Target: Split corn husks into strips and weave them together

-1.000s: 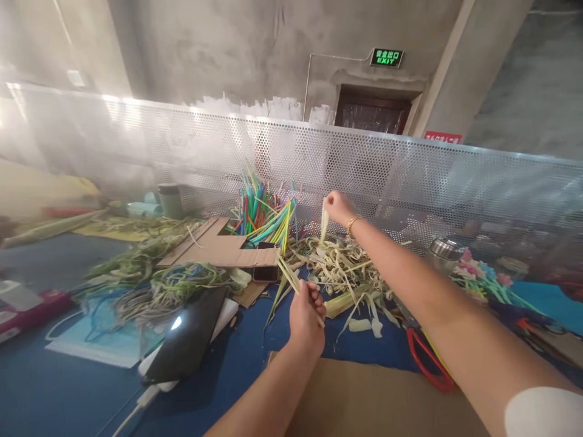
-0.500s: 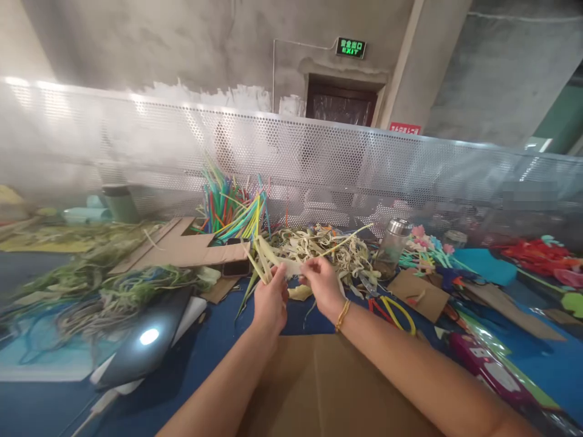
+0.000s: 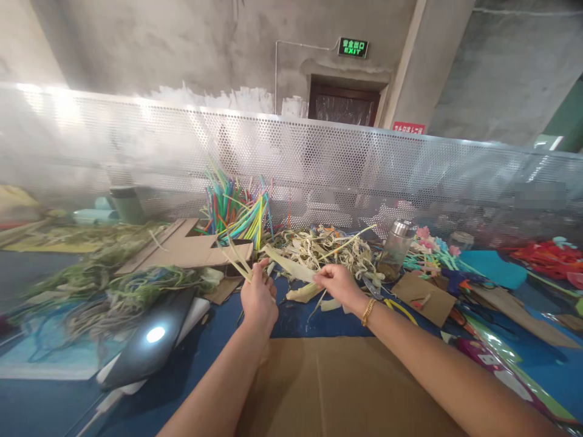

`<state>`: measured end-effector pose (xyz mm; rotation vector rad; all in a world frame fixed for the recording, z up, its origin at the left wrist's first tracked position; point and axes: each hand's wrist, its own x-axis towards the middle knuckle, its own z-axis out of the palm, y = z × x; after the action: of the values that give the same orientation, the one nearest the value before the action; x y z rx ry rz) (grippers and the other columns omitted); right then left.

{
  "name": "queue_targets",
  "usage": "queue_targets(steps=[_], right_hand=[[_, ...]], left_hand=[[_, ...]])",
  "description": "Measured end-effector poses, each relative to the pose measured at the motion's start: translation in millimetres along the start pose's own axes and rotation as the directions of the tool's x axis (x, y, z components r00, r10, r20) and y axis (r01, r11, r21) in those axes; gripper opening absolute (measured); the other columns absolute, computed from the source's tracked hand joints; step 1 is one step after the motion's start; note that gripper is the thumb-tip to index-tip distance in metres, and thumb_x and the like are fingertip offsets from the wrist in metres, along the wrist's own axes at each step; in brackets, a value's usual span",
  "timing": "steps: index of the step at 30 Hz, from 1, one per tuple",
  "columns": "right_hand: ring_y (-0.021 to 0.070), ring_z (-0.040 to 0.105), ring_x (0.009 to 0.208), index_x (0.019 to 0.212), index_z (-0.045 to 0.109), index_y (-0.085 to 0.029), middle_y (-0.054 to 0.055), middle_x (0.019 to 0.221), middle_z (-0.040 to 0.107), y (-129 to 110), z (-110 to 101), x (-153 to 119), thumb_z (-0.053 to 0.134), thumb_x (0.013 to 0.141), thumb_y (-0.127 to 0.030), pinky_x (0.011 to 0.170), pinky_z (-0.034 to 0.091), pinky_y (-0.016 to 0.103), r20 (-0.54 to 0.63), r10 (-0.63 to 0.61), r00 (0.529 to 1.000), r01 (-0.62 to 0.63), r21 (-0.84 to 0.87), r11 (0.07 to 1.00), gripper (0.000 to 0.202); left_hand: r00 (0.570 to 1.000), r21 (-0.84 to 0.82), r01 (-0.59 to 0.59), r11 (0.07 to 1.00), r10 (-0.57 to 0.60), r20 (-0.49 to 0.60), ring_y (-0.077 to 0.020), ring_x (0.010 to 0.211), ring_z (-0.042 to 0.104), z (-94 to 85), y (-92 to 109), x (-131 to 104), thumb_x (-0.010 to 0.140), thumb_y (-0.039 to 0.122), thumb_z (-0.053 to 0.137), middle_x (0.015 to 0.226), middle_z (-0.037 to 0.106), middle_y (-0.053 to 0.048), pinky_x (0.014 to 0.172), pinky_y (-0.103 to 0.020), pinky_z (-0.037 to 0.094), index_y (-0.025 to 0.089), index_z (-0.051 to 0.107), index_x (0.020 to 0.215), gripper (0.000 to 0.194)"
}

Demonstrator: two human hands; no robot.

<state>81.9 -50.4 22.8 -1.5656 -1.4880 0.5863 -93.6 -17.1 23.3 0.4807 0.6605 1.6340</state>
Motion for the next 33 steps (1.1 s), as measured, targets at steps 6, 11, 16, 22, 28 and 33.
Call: queue_targets(steps=[6,11,16,22,28,33], right_hand=[[0.0137,0.056,0.051,0.064,0.07,-0.019,0.002,0.057,0.066,-18.9,-16.8,33.3,0.061,0.079,-0.044,0.052,0.035,0.024,-0.013,-0.084,0.996,0.072,-0.408,0.91,0.03],[0.0165,0.062,0.068,0.074,0.074,-0.022,0.003,0.072,0.071,-47.8,-13.4,58.6,0.059,0.082,-0.038,0.057,0.034,0.025,0.007,-0.223,0.975,0.169,-0.675,0.718,0.023],[0.0149,0.062,0.072,0.078,0.076,-0.025,-0.001,0.077,0.073,-45.7,-9.2,65.5,0.069,0.073,-0.027,0.063,0.037,0.025,0.453,-0.176,0.874,0.465,-0.674,0.574,0.009],[0.0212,0.06,0.086,0.072,0.075,-0.021,0.004,0.08,0.071,-20.2,-6.7,57.6,0.071,0.066,-0.015,0.072,0.04,0.028,0.58,-0.201,0.79,0.599,-0.656,0.459,0.01],[0.0133,0.057,0.067,0.085,0.069,-0.018,0.002,0.076,0.068,-31.5,-48.6,84.8,0.056,0.082,-0.026,0.064,0.041,0.025,0.151,-0.339,0.929,0.371,-0.385,0.845,0.016],[0.0148,0.059,0.072,0.085,0.06,-0.015,0.005,0.085,0.068,-40.0,-62.2,91.2,0.058,0.073,-0.026,0.067,0.046,0.026,-0.205,-0.27,0.941,0.291,0.081,0.953,0.017]], left_hand=[[0.994,-0.028,0.034,0.999,-0.037,-0.102,-0.0044,0.044,0.037,0.8,-3.2,-1.2,0.064,0.062,0.073,0.055,0.041,0.007,0.04,-0.016,0.028,0.016,0.055,0.068,0.05],[0.99,0.077,0.005,0.997,0.006,-0.139,-0.0052,0.049,0.039,-2.7,-12.9,1.3,0.062,0.072,0.065,0.057,0.041,0.006,0.043,-0.017,0.03,0.013,0.06,0.068,0.06],[0.999,0.037,0.016,0.999,-0.015,-0.048,-0.0042,0.044,0.025,-1.2,-10.7,-0.3,0.063,0.065,0.071,0.052,0.027,0.01,0.04,-0.018,0.02,0.014,0.057,0.07,0.053],[0.997,0.016,-0.066,0.998,0.066,-0.027,-0.0048,0.044,0.025,2.9,0.1,-1.8,0.071,0.056,0.07,0.053,0.028,0.01,0.041,-0.018,0.02,0.016,0.058,0.076,0.043],[0.972,0.042,-0.231,0.972,0.233,-0.027,-0.0051,0.054,0.04,5.7,11.4,0.6,0.071,0.047,0.072,0.062,0.045,0.005,0.045,-0.015,0.029,0.014,0.065,0.08,0.035],[0.98,0.089,0.104,0.991,-0.117,0.163,-0.0028,0.047,0.031,6.9,5.5,-7.3,0.062,0.035,0.081,0.058,0.036,0.007,0.038,-0.014,0.019,0.011,0.068,0.085,0.035]])
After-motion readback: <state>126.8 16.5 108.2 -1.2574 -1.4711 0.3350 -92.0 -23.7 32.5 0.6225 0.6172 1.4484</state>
